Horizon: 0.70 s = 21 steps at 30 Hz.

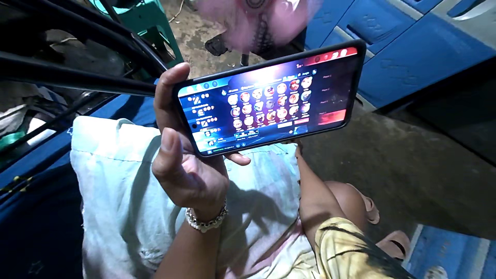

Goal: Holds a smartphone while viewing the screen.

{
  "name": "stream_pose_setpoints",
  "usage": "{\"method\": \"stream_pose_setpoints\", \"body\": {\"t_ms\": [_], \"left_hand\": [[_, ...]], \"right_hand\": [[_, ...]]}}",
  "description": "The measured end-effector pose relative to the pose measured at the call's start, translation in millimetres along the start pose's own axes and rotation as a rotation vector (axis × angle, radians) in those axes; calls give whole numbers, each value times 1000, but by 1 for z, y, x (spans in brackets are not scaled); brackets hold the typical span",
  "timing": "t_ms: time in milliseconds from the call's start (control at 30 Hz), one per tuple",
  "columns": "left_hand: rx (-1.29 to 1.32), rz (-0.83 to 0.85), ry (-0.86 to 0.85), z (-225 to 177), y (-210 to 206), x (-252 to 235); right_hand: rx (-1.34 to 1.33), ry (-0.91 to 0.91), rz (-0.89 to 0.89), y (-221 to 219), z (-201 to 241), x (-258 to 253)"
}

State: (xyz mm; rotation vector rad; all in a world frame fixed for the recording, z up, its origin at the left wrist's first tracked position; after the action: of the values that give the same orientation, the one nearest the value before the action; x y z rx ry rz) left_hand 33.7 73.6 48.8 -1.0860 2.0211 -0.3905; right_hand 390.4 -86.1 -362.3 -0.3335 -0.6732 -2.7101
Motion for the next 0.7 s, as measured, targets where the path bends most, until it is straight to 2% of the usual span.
{"method": "stream_pose_setpoints", "body": {"t_ms": [33, 67, 133, 200, 233, 300, 333, 367, 400, 500, 600, 700], "left_hand": [[5, -4, 0, 0, 0, 0], [5, -8, -1, 0, 0, 0], [10, -1, -5, 0, 0, 0], [15, -5, -5, 0, 0, 0], [15, -4, -4, 0, 0, 0], [6, -5, -5, 0, 0, 0], [5, -11, -7, 0, 0, 0], [8, -9, -7, 0, 0, 0], [3, -11, -8, 0, 0, 0], [-7, -10, -12, -1, 0, 0], [2, -12, -16, -1, 0, 0], [12, 0, -13, 0, 0, 1]], "right_hand": [[2, -78, 70, 1, 9, 9], [15, -73, 95, 2, 12, 12], [-8, 155, -71, 3, 6, 5], [60, -92, 132, -2, 9, 4], [73, -34, 115, -1, 12, 5], [20, 473, -226, 4, 13, 9], [68, 127, 49, 0, 21, 11], [13, -52, 128, -1, 22, 12], [-49, -115, 130, -2, 18, 10], [-79, -46, 78, -4, -4, -9], [-66, -39, 106, -5, -3, -10], [-57, 180, -41, -6, -15, -21]]}}
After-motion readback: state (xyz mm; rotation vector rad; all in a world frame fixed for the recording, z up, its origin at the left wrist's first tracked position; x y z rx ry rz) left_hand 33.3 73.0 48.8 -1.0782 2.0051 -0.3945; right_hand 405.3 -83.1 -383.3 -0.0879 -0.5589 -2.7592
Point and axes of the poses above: each hand's wrist, its own x-axis away from the middle knuckle, its own y-axis out of the back of the hand, z = x × y, the point moved 10 cm from there along -x, towards the middle knuckle, and after that the axes turned 5 degrees about -x, right-handed, at the moved point
